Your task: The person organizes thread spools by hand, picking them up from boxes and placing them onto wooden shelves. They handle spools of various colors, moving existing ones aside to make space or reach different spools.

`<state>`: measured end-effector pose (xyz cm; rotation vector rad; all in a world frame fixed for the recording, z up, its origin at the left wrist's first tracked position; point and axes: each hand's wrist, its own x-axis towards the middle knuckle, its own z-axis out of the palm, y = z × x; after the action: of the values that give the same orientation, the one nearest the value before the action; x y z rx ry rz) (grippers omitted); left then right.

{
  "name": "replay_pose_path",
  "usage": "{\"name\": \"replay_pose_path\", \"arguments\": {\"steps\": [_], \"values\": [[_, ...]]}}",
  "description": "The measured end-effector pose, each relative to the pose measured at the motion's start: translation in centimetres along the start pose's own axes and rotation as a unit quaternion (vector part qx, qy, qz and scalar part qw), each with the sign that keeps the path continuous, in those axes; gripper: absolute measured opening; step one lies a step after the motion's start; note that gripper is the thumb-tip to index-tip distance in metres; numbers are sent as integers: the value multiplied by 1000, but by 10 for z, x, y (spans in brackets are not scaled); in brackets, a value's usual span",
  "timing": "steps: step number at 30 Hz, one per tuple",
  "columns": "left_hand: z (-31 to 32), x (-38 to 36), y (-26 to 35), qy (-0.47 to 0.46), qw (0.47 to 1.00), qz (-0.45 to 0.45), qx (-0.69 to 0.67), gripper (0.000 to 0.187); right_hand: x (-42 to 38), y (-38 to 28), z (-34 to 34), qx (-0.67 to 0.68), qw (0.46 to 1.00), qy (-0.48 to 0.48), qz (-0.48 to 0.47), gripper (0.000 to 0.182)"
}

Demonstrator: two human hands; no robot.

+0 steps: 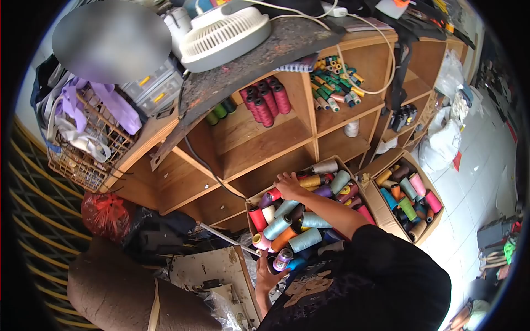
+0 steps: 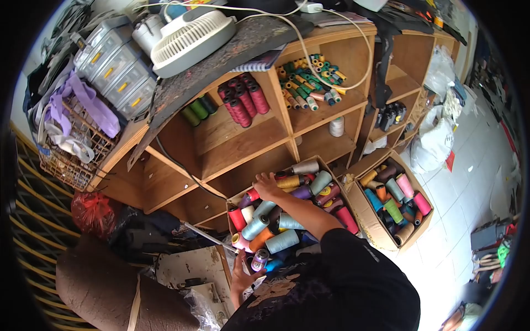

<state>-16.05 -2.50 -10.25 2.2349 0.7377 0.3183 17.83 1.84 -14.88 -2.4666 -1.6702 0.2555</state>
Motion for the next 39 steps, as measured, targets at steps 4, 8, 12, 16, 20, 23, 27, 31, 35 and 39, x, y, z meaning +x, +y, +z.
{"name": "replay_pose_path", "arguments": {"steps": [4,8,12,16,20,23,27,31,35,39], "values": [[-24,7,7,9,990,-52,-133,109,-25,-2,-6,105,979,148,-92,55],[-46,32,26,46,971,10,-233,108,-49,-19,-35,319,934,154,-53,48],[-56,72,52,27,964,96,-247,110,-66,-57,-62,629,770,44,-93,52],[-50,100,71,12,971,118,-207,126,-75,-97,-87,555,825,72,-82,44],[-49,121,64,103,884,106,-443,96,-76,-105,-122,457,867,24,-197,58],[-58,129,55,188,810,4,-556,54,-68,-109,-148,487,838,-90,-228,51],[-78,159,7,294,812,-30,-504,44,-27,-106,-157,467,867,9,-176,40],[-145,194,-5,300,794,37,-528,38,36,-81,-143,163,962,173,-134,45],[-199,248,-12,370,809,64,-452,46,67,-79,-110,9,972,185,-142,59],[-235,334,-101,395,875,32,-277,55,70,-79,-107,-73,969,151,-179,78]]}}
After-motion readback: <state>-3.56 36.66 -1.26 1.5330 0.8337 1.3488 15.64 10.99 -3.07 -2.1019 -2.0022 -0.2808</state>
